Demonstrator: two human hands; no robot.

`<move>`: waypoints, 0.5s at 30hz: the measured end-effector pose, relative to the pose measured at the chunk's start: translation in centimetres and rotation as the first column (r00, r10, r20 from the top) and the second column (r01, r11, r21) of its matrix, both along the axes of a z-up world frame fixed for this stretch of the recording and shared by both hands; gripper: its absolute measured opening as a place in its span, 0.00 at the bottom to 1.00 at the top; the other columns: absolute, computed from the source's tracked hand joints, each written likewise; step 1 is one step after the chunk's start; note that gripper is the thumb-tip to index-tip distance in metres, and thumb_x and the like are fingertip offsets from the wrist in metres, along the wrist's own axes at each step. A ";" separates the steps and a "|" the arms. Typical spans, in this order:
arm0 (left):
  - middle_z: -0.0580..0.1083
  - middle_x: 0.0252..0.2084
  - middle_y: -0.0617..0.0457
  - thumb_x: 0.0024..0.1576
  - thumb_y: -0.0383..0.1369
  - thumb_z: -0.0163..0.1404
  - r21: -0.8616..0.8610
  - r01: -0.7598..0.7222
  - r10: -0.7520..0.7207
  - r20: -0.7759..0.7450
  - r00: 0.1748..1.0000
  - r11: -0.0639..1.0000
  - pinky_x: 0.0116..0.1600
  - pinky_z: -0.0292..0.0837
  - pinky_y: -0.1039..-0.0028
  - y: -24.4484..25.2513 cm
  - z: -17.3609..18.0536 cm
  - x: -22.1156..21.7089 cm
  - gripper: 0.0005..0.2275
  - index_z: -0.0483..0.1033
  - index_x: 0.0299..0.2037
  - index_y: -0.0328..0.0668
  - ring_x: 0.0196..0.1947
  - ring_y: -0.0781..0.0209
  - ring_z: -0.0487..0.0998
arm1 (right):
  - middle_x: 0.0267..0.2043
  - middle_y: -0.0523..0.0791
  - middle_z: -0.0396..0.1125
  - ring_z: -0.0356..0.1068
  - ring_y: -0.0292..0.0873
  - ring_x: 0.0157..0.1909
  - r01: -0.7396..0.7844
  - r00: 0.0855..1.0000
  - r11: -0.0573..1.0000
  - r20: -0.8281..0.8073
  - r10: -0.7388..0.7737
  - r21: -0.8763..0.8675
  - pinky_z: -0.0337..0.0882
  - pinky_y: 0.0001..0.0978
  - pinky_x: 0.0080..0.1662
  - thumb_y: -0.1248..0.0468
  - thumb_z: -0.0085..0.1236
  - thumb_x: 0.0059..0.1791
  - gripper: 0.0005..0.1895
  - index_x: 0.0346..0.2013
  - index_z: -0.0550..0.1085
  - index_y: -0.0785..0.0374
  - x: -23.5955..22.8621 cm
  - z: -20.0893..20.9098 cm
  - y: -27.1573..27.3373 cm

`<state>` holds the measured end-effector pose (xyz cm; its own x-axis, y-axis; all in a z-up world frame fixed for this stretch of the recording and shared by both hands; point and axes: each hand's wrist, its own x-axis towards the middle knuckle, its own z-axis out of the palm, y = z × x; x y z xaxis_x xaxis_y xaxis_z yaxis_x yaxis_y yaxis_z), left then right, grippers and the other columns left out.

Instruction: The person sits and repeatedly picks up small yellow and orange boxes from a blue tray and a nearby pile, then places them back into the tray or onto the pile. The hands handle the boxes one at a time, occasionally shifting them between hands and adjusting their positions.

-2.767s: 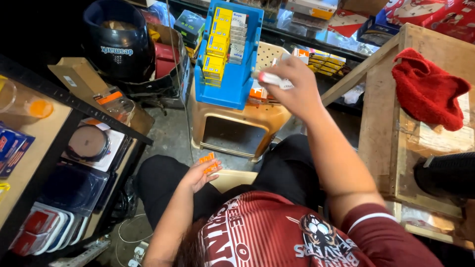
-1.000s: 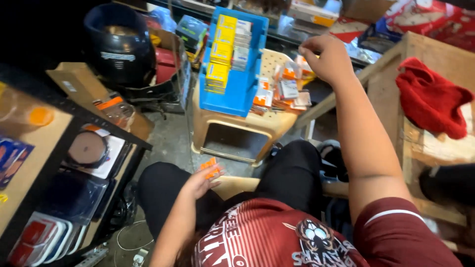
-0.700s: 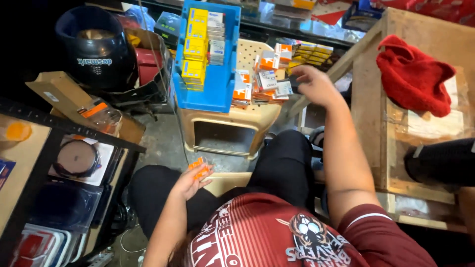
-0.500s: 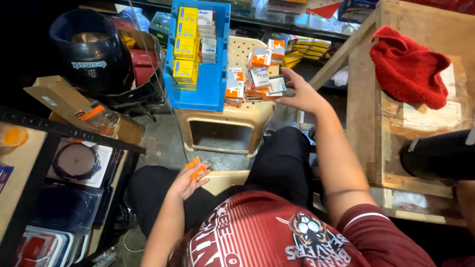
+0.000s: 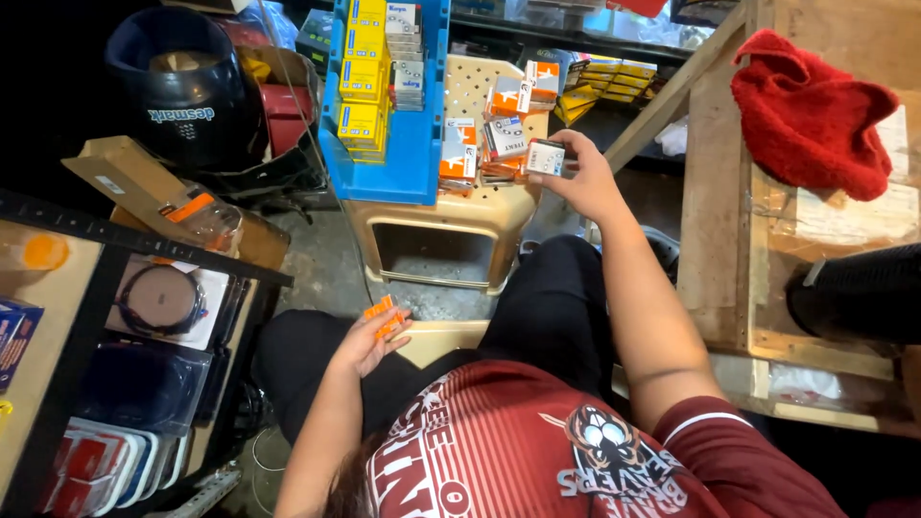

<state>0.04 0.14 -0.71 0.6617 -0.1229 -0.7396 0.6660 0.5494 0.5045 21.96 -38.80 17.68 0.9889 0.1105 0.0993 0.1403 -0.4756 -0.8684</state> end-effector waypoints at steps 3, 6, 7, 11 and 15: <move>0.76 0.58 0.41 0.56 0.35 0.61 -0.002 -0.003 0.003 0.001 1.000 1.000 0.59 0.72 0.47 0.0 0.2 0.0 0.20 0.70 0.55 0.40 0.59 0.44 0.76 | 0.54 0.42 0.66 0.68 0.40 0.54 0.052 0.998 0.918 0.021 -0.066 0.392 0.70 0.28 0.51 0.62 0.77 0.43 0.33 0.58 0.68 0.55 -0.4 -2.7 -1.4; 0.76 0.58 0.41 0.56 0.35 0.61 0.002 0.001 -0.001 0.001 1.000 1.000 0.58 0.73 0.48 0.0 0.3 -0.1 0.19 0.71 0.55 0.40 0.59 0.45 0.77 | 0.54 0.42 0.68 0.75 0.40 0.52 0.277 0.961 0.569 -0.235 -0.148 0.775 0.79 0.26 0.44 0.69 0.61 0.53 0.19 0.54 0.66 0.50 -1.1 -2.1 -1.6; 0.76 0.58 0.41 0.56 0.35 0.61 0.002 0.003 -0.003 -0.002 1.000 1.000 0.58 0.73 0.48 0.1 0.2 0.1 0.19 0.71 0.55 0.40 0.59 0.45 0.77 | 0.54 0.42 0.68 0.75 0.40 0.52 0.280 0.960 0.568 -0.237 -0.150 0.774 0.79 0.26 0.44 0.69 0.61 0.53 0.19 0.54 0.66 0.50 -1.0 -2.8 -2.1; 0.76 0.58 0.41 0.56 0.35 0.60 -0.008 0.007 -0.007 -0.001 1.000 1.000 0.59 0.72 0.47 0.2 -0.6 -0.1 0.19 0.70 0.56 0.41 0.60 0.43 0.76 | 0.44 0.33 0.74 0.76 0.38 0.43 0.485 0.874 0.259 -0.449 -0.188 0.835 0.78 0.33 0.48 0.53 0.60 0.52 0.08 0.42 0.71 0.48 -2.5 -4.7 -2.4; 0.76 0.58 0.40 0.57 0.36 0.60 -0.010 0.011 -0.011 0.007 1.000 1.000 0.59 0.72 0.47 0.2 -0.7 0.1 0.19 0.71 0.55 0.41 0.60 0.41 0.76 | 0.46 0.39 0.71 0.76 0.39 0.40 0.471 0.875 0.410 -0.353 -0.332 0.781 0.81 0.25 0.39 0.67 0.64 0.52 0.20 0.53 0.65 0.49 -4.2 -6.3 -0.8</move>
<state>0.10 0.35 -1.45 0.6651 -0.1379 -0.7339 0.6687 0.5474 0.5031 17.77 -39.61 11.40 0.9057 -0.3674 -0.2115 -0.0015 0.4962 -0.8682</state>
